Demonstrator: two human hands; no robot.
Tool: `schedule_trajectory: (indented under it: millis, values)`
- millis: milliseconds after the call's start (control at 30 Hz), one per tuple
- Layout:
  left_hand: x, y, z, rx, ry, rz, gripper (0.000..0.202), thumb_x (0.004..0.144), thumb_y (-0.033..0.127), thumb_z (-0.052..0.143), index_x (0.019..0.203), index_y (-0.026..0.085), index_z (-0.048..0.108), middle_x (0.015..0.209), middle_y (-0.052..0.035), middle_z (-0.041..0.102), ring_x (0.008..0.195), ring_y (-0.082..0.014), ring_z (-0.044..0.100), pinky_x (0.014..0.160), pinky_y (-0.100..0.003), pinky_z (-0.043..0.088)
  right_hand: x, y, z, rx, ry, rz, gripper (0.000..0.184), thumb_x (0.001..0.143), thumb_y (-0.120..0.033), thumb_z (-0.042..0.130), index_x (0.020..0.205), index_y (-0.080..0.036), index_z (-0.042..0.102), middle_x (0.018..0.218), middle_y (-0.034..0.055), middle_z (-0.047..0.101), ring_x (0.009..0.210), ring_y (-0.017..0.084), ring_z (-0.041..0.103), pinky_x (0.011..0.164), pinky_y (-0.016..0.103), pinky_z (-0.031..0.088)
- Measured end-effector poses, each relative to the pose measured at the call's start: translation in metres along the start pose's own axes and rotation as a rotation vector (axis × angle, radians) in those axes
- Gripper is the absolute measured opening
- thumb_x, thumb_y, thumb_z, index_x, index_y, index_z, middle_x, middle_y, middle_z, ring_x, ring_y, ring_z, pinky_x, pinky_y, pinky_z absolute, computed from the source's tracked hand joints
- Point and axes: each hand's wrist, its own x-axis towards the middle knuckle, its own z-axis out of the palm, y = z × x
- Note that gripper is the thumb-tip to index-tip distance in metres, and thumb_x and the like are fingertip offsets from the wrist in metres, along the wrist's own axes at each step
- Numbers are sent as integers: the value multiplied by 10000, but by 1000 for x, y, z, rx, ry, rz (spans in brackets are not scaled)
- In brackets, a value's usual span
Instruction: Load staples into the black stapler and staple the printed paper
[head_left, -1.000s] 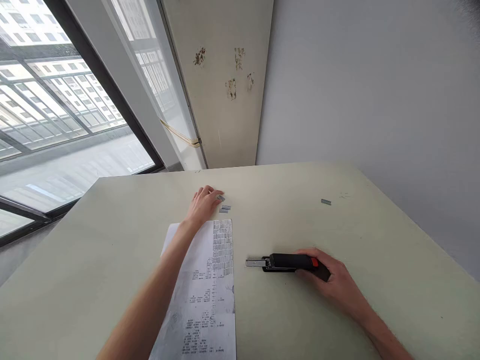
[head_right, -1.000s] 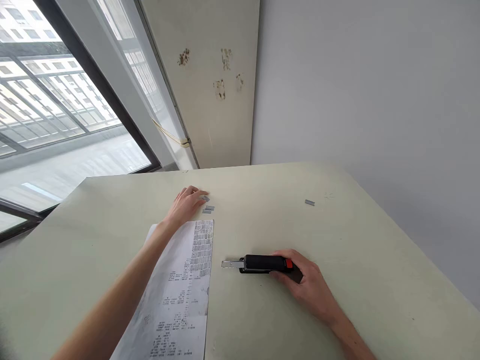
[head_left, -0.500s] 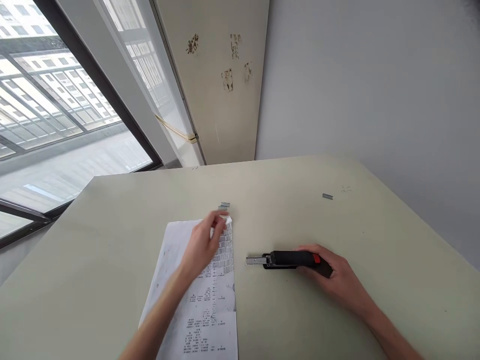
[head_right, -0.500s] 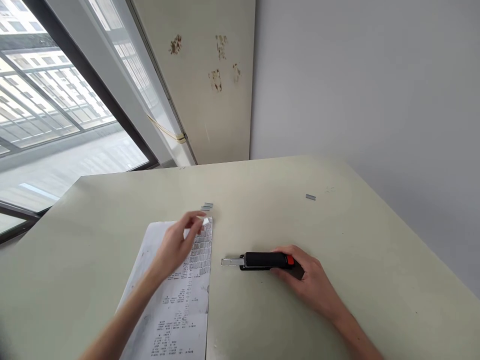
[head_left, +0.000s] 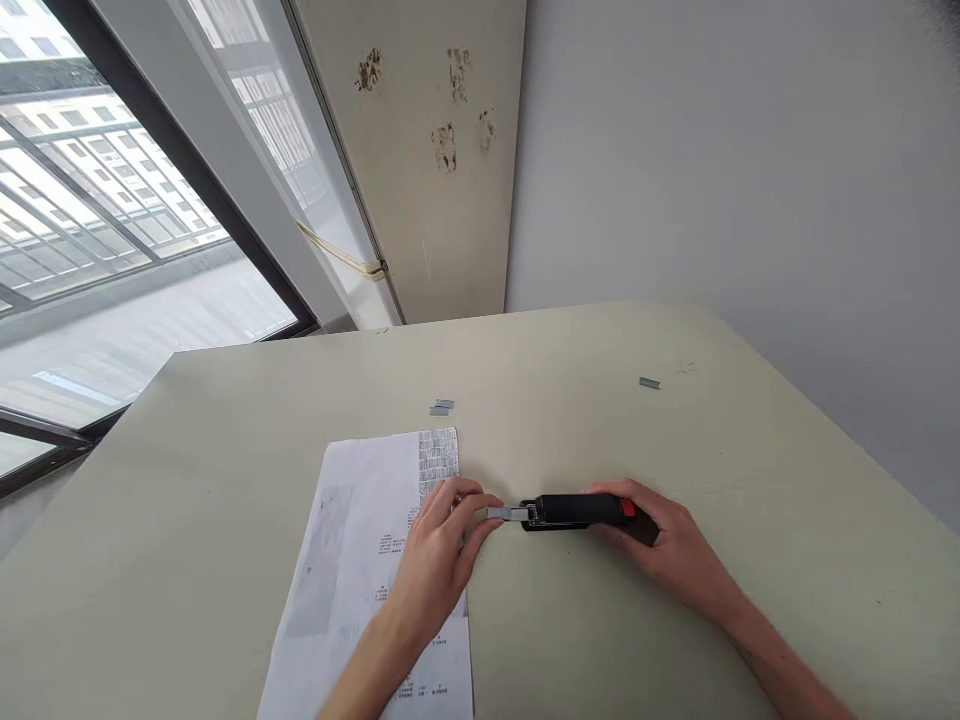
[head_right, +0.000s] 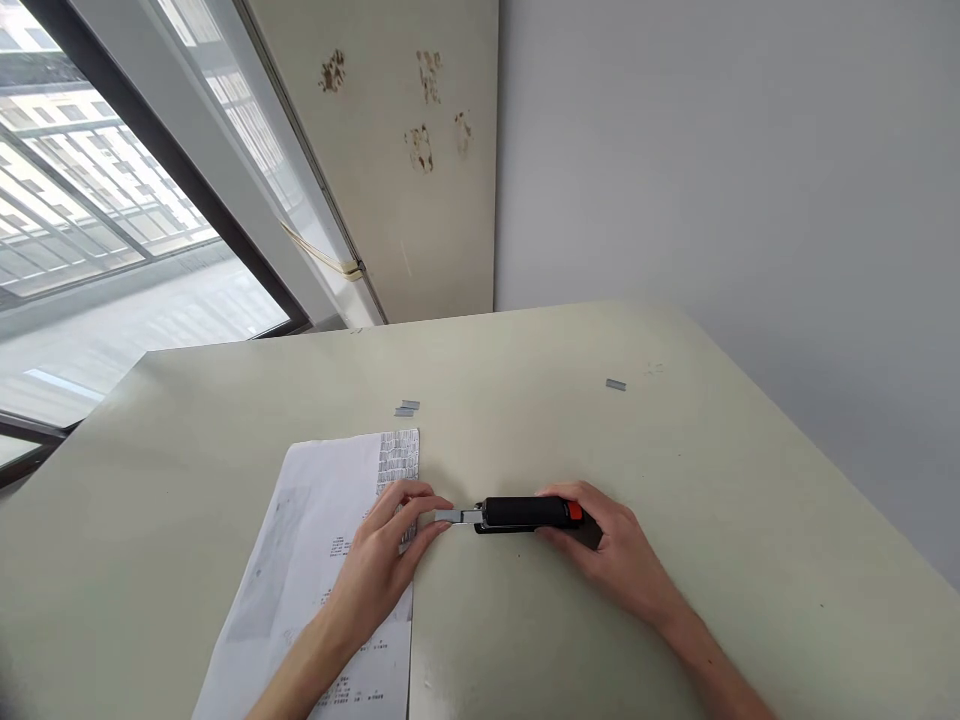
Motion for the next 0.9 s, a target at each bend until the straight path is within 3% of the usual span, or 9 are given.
schedule_trajectory:
  millis: [167,467,733,900]
  values:
    - [2,2,2,81,-37,23,176,1098,285,509,1166,271,670,1151,-62,647,1032,-226,637,872,-373,550,0,0,0,-4,-10,4,252,995,-462,655,1219,-349,678,1262,11,751,1073,232,713,925,344,562]
    - [3,6,4,-12,-18,-45,159,1096,303,505,1159,265,646,1124,-53,695,1020,-229,666,844,-366,567,1,-3,-2,-10,1,-8,276,986,-492,657,1210,-335,691,1264,23,756,1055,234,727,907,337,580]
    - [0,4,8,46,-59,-3,177,1100,311,506,1180,246,650,1135,-66,703,1012,-240,651,875,-417,556,2,-3,-2,6,5,-11,273,980,-495,657,1198,-337,700,1242,26,764,1062,248,733,914,361,592]
    - [4,-5,-9,71,-100,49,211,1060,372,608,1223,267,691,1189,-65,711,1096,-266,626,921,-439,545,1,-5,-2,6,16,-9,263,974,-489,657,1183,-339,710,1188,25,777,1060,259,738,928,382,592]
